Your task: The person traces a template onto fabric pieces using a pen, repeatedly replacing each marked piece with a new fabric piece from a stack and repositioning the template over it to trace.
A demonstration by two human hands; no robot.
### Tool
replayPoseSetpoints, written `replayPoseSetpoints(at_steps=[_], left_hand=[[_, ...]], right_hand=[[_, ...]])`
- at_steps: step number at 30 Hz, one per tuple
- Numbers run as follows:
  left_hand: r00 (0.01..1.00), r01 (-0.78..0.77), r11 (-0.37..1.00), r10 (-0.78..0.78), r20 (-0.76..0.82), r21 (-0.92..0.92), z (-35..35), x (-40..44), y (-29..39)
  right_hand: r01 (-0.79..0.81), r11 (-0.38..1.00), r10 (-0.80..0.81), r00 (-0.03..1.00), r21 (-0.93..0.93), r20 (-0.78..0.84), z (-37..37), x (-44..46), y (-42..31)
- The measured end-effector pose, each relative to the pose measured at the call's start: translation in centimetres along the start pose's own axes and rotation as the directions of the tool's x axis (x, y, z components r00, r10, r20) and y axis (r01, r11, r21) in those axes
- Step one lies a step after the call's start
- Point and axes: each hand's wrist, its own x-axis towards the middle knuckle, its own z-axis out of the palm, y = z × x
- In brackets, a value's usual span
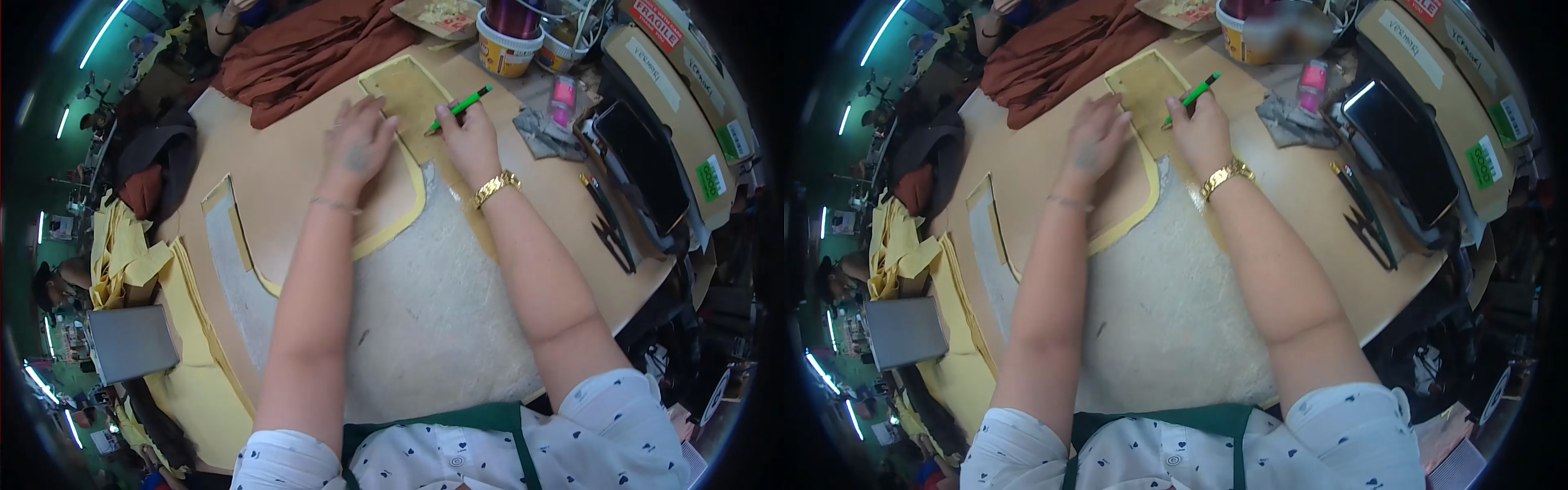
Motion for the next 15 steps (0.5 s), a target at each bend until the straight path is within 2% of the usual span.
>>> replayPoseSetpoints(at_steps=[1, 5, 8, 9, 11, 12, 13, 14, 15], left_hand=[[0.988, 0.132, 0.990, -0.136, 0.076, 0.050, 1.0, 1.6, 1.5], [0.948, 0.203, 0.948, -0.253, 0.194, 0.245, 2.9, 3.8, 3.9], [0.960, 0.144, 0.958, -0.196, 0.202, 0.248, 2.7, 3.5, 3.4], [0.964, 0.132, 0.964, -0.179, 0.197, 0.231, 2.9, 3.4, 3.0], [0.973, 0.115, 0.972, -0.152, 0.172, 0.205, 3.1, 3.2, 2.8], [0.979, 0.108, 0.976, -0.137, 0.151, 0.189, 3.2, 3.1, 2.8], [0.980, 0.114, 0.976, -0.140, 0.140, 0.184, 3.3, 2.9, 2.8], [0.983, 0.112, 0.977, -0.136, 0.127, 0.182, 3.3, 2.9, 2.8], [0.986, 0.102, 0.978, -0.124, 0.113, 0.182, 3.4, 3.1, 2.7]], right_hand=[[0.010, 1.000, -0.010, 1.000, 0.008, -0.013, 0.0, -0.2, -0.4], [0.009, 0.999, -0.008, 0.999, 0.031, -0.047, -0.1, 0.1, 0.4], [-0.167, 0.961, 0.152, 0.985, 0.220, 0.086, -0.4, 0.6, -0.3], [-0.319, 0.916, 0.287, 0.945, 0.243, 0.158, -0.4, 1.1, -2.2], [-0.259, 0.954, 0.206, 0.931, 0.148, 0.302, 0.1, 4.0, -3.5], [0.019, 0.996, 0.005, 0.966, -0.089, 0.257, 1.0, 6.7, -3.2], [0.244, 0.968, -0.215, 0.926, -0.057, 0.310, 1.9, 8.5, -4.0], [0.272, 0.954, -0.299, 0.887, 0.124, 0.353, 3.5, 10.1, -4.0], [0.284, 0.939, -0.216, 0.925, -0.192, 0.314, 3.8, 9.3, -7.2]])
